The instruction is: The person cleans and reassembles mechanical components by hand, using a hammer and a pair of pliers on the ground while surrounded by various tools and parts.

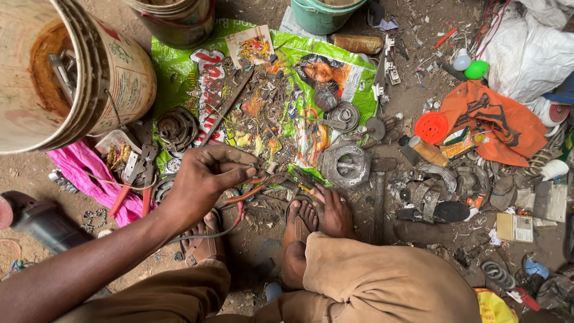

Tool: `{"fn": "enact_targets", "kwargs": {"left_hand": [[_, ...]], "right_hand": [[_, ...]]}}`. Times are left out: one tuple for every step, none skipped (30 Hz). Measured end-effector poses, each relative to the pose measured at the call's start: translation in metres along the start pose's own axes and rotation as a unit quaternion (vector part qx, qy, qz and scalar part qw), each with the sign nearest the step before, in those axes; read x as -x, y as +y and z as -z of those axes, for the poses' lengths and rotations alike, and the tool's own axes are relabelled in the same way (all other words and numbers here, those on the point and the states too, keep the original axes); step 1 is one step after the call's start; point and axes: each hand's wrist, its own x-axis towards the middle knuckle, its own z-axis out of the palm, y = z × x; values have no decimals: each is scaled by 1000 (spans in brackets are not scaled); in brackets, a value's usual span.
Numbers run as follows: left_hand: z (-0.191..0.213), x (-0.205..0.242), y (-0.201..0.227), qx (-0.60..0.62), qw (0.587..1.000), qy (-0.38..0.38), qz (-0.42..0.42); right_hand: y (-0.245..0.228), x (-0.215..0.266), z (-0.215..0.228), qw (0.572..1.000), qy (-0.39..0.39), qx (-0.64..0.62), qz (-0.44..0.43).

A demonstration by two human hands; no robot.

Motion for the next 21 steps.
{"fn": "enact_targets", "kwargs": {"left_hand": [[-1,0,0,1,1000,2,-1],[-1,-2,1,-16,1000,-5,10],[-3,-1,2,-33,999,-13,22],[-4,-1,5,-38,999,-9,16],[-5,-2,7,3,999,-17,34],[-5,-1,11,42,998,-25,51],[-5,1,13,35,998,-20,46],[-4,3,14,58,996,-32,63],[0,7,15,81,992,-44,81],[2,9,15,74,994,-36,67],[4,9,15,79,994,-69,38],[5,8,15,83,991,-106,10],[8,7,17,75,992,-101,-3],[8,6,20,88,987,-135,-5],[9,7,25,100,981,-169,-6],[7,8,31,92,981,-172,-20],[4,10,37,98,978,-181,-19],[0,12,46,104,976,-190,-21],[-5,15,55,96,976,-193,-36],[-8,20,65,74,979,-181,-56],[-12,25,75,52,981,-169,-76]], "right_hand": [[2,-2,4,999,-7,-53,6],[5,1,11,993,-8,-116,2],[7,8,19,984,-6,-180,-8],[10,9,33,970,-4,-245,-13],[12,9,45,952,-9,-307,-14],[11,14,53,932,-22,-363,-11],[11,20,63,912,-34,-410,-5],[12,21,75,892,-46,-450,7],[13,26,86,877,-59,-477,21],[14,28,97,862,-70,-501,36],[15,30,110,854,-79,-512,51],[17,32,123,845,-84,-524,64],[17,34,135,841,-89,-527,78],[14,34,145,837,-92,-532,92],[8,32,155,833,-94,-535,108],[12,39,166,831,-93,-533,127],[14,45,176,832,-88,-528,147],[11,46,188,834,-83,-519,170],[3,41,199,838,-75,-505,191],[-8,37,211,842,-69,-493,209],[-24,33,224,843,-47,-514,152]]}}
